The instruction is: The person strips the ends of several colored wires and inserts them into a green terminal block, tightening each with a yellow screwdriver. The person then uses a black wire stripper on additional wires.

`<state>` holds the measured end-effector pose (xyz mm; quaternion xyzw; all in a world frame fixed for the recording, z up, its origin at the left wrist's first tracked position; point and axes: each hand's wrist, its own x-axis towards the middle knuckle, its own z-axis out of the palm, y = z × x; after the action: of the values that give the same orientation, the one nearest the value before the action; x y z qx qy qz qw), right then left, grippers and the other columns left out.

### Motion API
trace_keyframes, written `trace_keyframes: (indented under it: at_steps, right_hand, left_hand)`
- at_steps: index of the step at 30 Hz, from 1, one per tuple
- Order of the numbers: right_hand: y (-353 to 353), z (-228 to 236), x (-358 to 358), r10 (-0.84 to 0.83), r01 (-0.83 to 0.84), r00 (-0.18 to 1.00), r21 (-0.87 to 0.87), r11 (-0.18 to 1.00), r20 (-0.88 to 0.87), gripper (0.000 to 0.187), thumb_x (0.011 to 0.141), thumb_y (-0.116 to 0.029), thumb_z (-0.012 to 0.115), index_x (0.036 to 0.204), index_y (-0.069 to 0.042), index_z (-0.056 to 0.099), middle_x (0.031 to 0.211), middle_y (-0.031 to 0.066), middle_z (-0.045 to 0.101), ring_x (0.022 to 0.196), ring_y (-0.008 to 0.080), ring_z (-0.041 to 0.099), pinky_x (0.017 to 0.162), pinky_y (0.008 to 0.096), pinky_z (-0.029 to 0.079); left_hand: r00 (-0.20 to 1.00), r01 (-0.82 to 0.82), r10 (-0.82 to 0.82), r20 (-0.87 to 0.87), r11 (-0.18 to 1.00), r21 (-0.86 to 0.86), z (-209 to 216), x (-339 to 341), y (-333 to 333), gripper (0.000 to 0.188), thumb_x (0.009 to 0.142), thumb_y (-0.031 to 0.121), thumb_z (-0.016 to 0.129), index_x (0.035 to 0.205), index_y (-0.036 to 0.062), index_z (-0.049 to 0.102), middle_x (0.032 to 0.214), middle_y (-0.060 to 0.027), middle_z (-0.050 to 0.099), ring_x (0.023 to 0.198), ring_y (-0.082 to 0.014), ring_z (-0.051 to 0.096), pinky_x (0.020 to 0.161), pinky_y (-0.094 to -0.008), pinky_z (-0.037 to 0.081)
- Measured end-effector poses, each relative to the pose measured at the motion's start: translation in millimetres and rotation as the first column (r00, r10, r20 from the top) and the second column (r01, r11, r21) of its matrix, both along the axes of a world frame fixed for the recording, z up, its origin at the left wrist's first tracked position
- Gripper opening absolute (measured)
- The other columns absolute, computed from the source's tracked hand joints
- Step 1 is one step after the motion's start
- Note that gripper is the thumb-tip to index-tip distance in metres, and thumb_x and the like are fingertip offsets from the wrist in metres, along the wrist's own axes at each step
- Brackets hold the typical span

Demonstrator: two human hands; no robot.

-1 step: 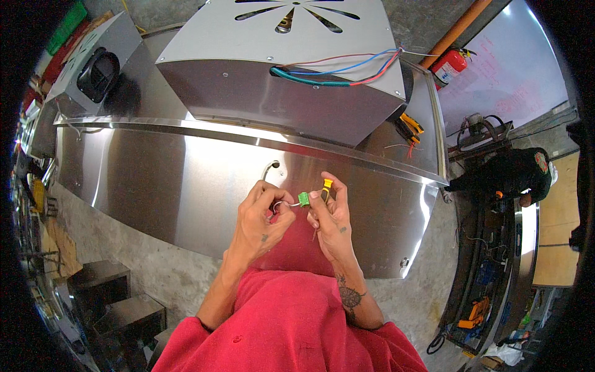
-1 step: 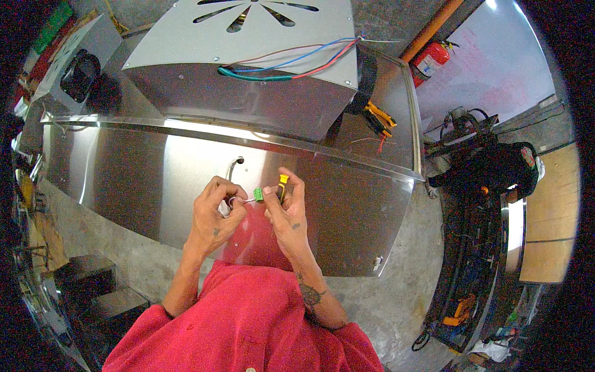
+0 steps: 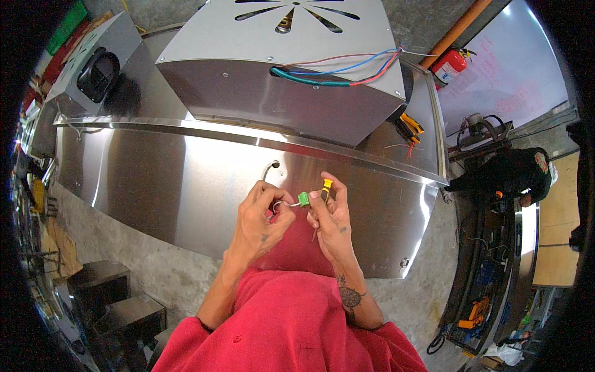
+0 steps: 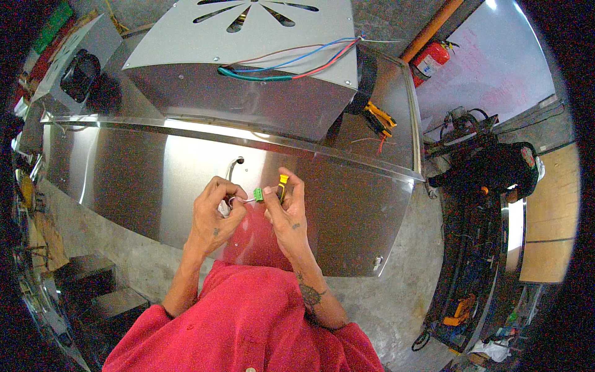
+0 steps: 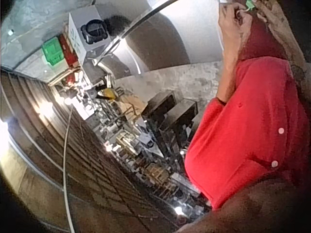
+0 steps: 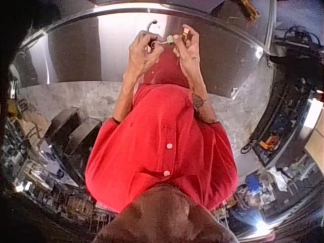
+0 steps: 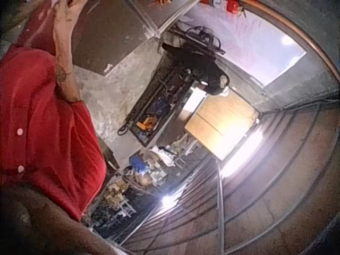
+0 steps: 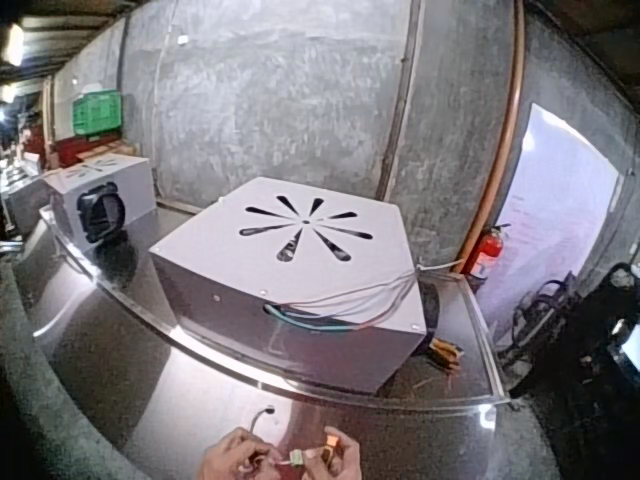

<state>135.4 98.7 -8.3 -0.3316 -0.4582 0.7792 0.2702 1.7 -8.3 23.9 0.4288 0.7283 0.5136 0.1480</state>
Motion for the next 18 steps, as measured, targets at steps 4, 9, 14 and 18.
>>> trace_keyframes:
  at_steps: [4,9,14,18]
  right_hand:
    - [2,0,-2,0.0,-0.002,0.999,-0.03,1.0,-0.042,0.057,0.106,-0.024,0.069,0.154,-0.015,0.038,0.098,-0.0021,0.058,0.076,0.0032,0.046,0.061,0.0211,0.038]
    - [9,-1,-4,0.017,-0.017,1.0,0.058,0.998,0.015,0.056,0.107,-0.021,0.068,0.154,-0.014,0.038,0.097,-0.0018,0.059,0.078,0.0045,0.051,0.065,0.0215,0.042]
    - [15,-1,-5,-0.006,-0.004,0.999,0.213,0.977,0.047,0.057,0.106,-0.012,0.067,0.154,-0.011,0.037,0.102,0.0016,0.062,0.087,0.0059,0.058,0.074,0.0226,0.047]
    - [12,-1,-8,-0.066,0.044,0.995,0.26,0.965,0.077,0.058,0.106,-0.009,0.067,0.155,-0.01,0.036,0.105,0.0036,0.064,0.09,0.0062,0.059,0.077,0.0227,0.047]
  left_hand:
    - [1.0,-0.003,0.003,-0.004,1.0,0.001,0,-2,3,0.011,0.086,-0.002,0.07,0.097,0.0013,0.069,0.092,-0.0112,0.066,0.079,-0.0196,0.066,0.073,-0.0344,0.055]
    - [1.0,0.002,-0.002,-0.001,1.0,-0.013,-1,-5,8,0.012,0.087,-0.002,0.07,0.098,0.0017,0.071,0.092,-0.0105,0.067,0.079,-0.0193,0.066,0.073,-0.0335,0.055]
    - [0.999,0.003,-0.003,0.051,1.0,-0.003,-3,-6,10,0.013,0.09,0.001,0.072,0.103,0.0016,0.074,0.093,-0.0101,0.069,0.08,-0.0182,0.067,0.075,-0.0328,0.055]
    - [0.994,-0.025,0.024,0.102,1.0,0.014,-6,-2,13,0.013,0.093,0.004,0.074,0.106,0.0014,0.076,0.095,-0.011,0.071,0.081,-0.018,0.068,0.076,-0.0327,0.055]
